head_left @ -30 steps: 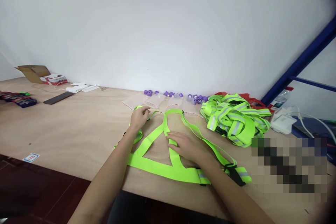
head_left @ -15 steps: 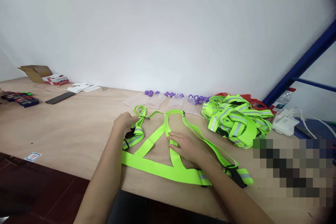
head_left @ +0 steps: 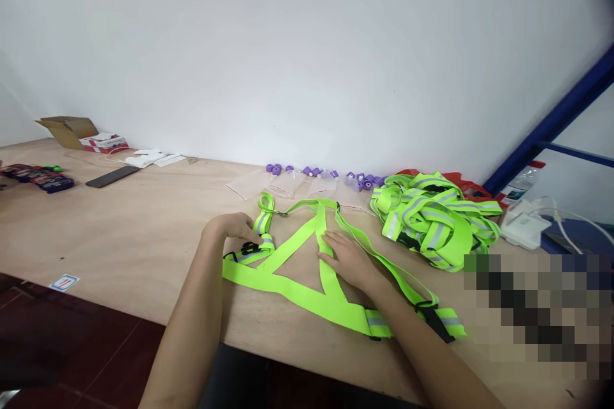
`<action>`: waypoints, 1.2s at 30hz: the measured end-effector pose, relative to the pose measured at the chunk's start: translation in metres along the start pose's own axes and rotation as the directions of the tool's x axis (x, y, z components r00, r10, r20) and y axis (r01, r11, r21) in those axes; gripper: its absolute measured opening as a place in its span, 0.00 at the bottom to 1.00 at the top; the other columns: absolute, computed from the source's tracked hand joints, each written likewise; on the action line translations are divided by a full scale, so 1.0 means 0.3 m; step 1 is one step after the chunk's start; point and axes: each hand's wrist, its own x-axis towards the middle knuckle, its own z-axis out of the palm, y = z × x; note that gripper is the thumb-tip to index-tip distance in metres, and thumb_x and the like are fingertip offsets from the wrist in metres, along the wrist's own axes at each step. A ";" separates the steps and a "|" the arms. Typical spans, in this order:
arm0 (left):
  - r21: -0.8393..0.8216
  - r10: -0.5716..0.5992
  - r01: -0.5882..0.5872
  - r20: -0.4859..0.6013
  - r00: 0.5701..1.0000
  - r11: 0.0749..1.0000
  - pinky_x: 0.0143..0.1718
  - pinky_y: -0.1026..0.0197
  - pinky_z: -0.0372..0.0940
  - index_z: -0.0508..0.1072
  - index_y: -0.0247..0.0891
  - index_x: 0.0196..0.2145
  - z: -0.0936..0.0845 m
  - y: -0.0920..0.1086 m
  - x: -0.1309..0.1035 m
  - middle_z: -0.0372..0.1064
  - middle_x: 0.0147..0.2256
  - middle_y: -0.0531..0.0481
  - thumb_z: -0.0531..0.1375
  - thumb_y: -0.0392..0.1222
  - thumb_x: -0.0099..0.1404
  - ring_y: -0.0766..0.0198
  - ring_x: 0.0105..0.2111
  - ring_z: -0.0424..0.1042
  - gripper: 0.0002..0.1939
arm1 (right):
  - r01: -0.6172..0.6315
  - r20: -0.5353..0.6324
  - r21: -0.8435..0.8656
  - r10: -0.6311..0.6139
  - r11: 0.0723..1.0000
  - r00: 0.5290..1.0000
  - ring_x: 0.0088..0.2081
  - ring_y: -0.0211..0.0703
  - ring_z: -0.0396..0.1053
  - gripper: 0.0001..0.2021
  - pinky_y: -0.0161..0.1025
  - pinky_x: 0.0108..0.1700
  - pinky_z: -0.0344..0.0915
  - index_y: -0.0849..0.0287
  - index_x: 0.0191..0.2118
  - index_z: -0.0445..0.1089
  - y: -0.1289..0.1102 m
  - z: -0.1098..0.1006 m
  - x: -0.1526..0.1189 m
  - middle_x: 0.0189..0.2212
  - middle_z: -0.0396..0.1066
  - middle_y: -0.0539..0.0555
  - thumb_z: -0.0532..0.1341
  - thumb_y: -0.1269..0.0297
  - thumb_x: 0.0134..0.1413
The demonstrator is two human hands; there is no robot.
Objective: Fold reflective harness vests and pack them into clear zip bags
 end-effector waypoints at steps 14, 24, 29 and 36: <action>-0.130 0.057 -0.059 -0.019 0.998 0.990 0.24 0.60 0.63 0.70 0.42 0.18 0.029 0.021 0.018 0.70 0.19 0.52 0.72 0.42 0.32 0.55 0.22 0.70 0.15 | -0.066 -0.051 -0.026 0.065 0.997 0.997 0.63 0.58 0.62 0.22 0.56 0.64 0.58 0.59 0.59 0.69 0.039 -0.016 0.000 0.62 0.66 0.62 0.57 0.54 0.64; -0.266 0.023 -0.126 -0.361 0.932 0.956 0.27 0.61 0.64 0.65 0.41 0.41 -0.018 -0.002 -0.010 0.74 0.31 0.49 0.64 0.44 0.51 0.58 0.28 0.73 0.20 | -0.084 -0.024 -0.028 0.083 0.996 0.996 0.64 0.59 0.60 0.24 0.56 0.64 0.57 0.62 0.60 0.68 0.035 -0.021 0.002 0.63 0.65 0.63 0.57 0.54 0.64; -0.228 -0.148 -0.004 -0.646 0.749 0.974 0.37 0.53 0.65 0.61 0.39 0.51 -0.042 -0.018 -0.015 0.73 0.37 0.39 0.61 0.43 0.57 0.45 0.41 0.74 0.25 | -0.058 -0.055 -0.001 0.058 0.998 0.997 0.63 0.60 0.62 0.22 0.57 0.62 0.58 0.59 0.58 0.69 0.039 -0.021 0.002 0.61 0.67 0.63 0.58 0.54 0.63; -0.407 -0.264 -0.320 -0.875 0.406 0.856 0.46 0.52 0.67 0.66 0.40 0.51 -0.044 -0.028 0.023 0.72 0.37 0.45 0.62 0.39 0.58 0.50 0.42 0.74 0.23 | -0.081 -0.036 -0.024 0.080 0.996 0.996 0.63 0.58 0.61 0.23 0.53 0.63 0.57 0.59 0.59 0.69 0.036 -0.021 0.003 0.62 0.66 0.62 0.57 0.55 0.63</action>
